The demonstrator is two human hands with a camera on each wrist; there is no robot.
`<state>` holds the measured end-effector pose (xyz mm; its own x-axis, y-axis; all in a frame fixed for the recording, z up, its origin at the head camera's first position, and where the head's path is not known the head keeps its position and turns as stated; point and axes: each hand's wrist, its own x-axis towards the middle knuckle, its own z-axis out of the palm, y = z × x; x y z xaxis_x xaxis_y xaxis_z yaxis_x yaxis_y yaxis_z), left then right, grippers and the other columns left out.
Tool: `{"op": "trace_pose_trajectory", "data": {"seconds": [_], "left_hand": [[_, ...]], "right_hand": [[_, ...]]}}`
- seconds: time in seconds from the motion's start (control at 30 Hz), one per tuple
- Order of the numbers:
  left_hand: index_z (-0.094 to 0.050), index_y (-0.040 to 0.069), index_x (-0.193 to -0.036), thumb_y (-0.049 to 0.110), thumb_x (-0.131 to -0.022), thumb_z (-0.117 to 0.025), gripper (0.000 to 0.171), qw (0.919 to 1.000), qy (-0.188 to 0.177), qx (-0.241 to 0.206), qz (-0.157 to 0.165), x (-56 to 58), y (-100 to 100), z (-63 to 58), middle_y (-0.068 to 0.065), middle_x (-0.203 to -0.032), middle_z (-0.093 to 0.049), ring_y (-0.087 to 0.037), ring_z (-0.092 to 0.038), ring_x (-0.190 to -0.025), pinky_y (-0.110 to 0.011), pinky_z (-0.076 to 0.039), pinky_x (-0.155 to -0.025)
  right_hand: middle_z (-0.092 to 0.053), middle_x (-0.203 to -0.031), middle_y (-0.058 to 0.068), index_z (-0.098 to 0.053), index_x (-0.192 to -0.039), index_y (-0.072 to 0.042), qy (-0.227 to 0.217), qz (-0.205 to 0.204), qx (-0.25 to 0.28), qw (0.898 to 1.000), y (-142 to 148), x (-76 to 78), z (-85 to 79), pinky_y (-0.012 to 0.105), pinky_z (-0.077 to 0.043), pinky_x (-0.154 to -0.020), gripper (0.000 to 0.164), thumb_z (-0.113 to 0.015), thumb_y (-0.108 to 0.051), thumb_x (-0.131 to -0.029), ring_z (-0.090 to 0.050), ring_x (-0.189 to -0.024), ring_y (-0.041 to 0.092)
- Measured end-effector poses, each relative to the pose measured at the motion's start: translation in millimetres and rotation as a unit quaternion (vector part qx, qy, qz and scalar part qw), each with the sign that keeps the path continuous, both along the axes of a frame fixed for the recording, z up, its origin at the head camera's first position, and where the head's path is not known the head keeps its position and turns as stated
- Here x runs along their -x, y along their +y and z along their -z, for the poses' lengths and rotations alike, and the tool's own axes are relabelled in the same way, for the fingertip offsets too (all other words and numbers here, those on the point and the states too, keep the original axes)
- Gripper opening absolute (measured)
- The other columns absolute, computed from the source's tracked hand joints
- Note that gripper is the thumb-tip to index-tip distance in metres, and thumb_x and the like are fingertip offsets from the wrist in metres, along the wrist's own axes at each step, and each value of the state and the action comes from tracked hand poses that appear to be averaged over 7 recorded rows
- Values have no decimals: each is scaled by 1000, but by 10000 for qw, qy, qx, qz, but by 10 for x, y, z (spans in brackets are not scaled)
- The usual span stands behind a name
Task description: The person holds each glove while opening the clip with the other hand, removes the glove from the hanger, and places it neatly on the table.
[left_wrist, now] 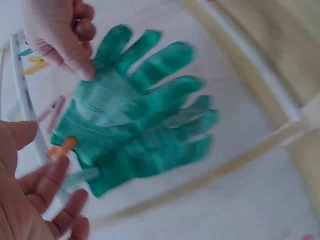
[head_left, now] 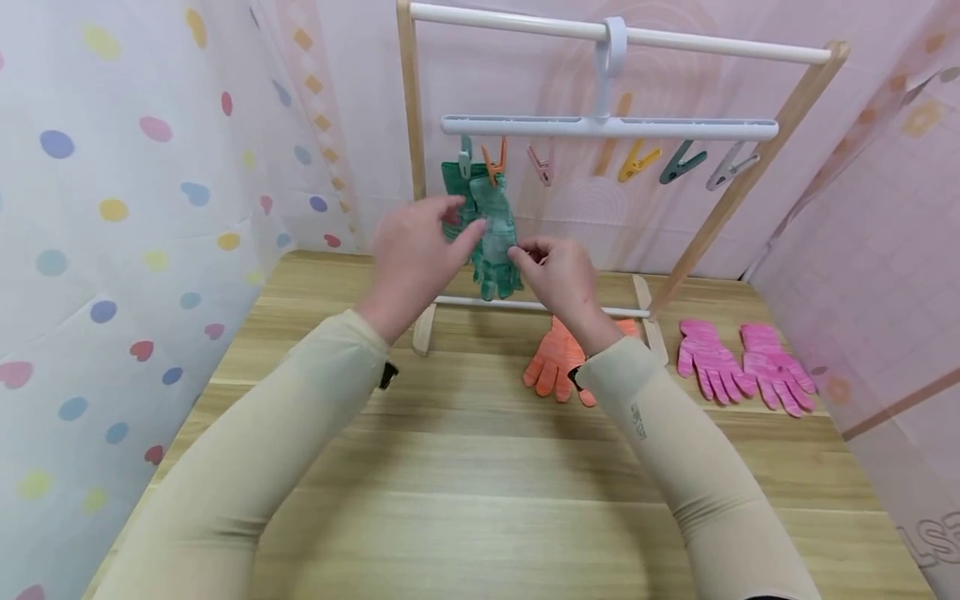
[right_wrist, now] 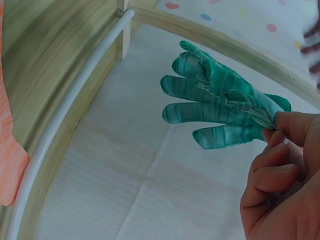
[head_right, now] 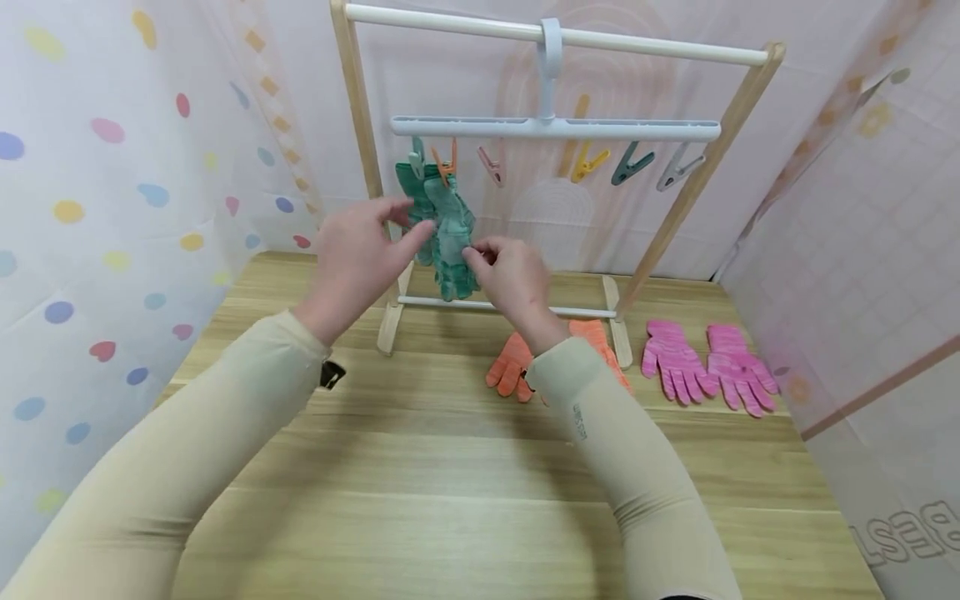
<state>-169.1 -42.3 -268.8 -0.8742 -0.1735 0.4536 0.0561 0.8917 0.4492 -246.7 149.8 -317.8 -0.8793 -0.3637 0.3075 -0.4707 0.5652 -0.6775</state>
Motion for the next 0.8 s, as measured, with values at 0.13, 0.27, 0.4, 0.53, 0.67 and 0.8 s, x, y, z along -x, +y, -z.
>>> {"op": "trace_pose_trajectory", "data": {"seconds": [0.13, 0.27, 0.4, 0.53, 0.67, 0.8], "left_hand": [[-71, 15, -139, 63, -100, -66, 62, 9976, -453, 104, -512, 223, 198, -246, -3, -109, -79, -29, -68, -108, -48, -52, -100], [-73, 15, -114, 68, -101, -59, 56, 9938, -716, 190, -827, 396, 293, -359, -4, -84, -67, -26, -66, -91, -42, -52, -84], [-62, 15, -83, 68, -103, -54, 58, 9923, -656, 341, -994, 512, 325, -390, -2, -69, -54, -23, -57, -69, -33, -38, -60], [-53, 17, -68, 72, -102, -51, 65, 9902, -556, 536, -1160, 592, 341, -412, 2, -61, -43, -18, -46, -58, -29, -26, -52], [-44, 17, -62, 80, -99, -46, 73, 9858, -642, 812, -1324, 662, 377, -439, 3, -60, -33, -15, -34, -55, -28, -20, -50], [-45, 17, -66, 76, -103, -43, 69, 9803, -695, 1073, -1506, 707, 409, -458, 4, -63, -35, -16, -38, -55, -29, -25, -49]], "right_hand": [[-81, -91, 3, -84, -110, -15, 176, -114, 64, 9998, -11, -45, -7, 31, -52, -64, 25, -70, -35, -105, -70, -79, 18], [-81, -92, 4, -85, -108, -15, 302, -173, 41, 9994, -27, -115, -12, 33, -55, -66, 23, -71, -33, -104, -72, -81, 19], [-82, -94, 2, -85, -108, -15, 416, -196, -90, 9989, -39, -171, -17, 37, -59, -69, 23, -72, -33, -104, -74, -84, 19], [-83, -92, 2, -86, -105, -16, 582, -230, -228, 9978, -52, -199, -15, 37, -60, -71, 22, -72, -32, -103, -75, -82, 18], [-82, -88, 1, -86, -97, -16, 755, -228, -346, 9963, -65, -224, -15, 37, -59, -69, 19, -73, -30, -102, -74, -79, 18], [-81, -86, 2, -86, -93, -15, 851, -275, -481, 9948, -82, -258, -19, 37, -59, -68, 21, -74, -29, -101, -73, -76, 18]]}}
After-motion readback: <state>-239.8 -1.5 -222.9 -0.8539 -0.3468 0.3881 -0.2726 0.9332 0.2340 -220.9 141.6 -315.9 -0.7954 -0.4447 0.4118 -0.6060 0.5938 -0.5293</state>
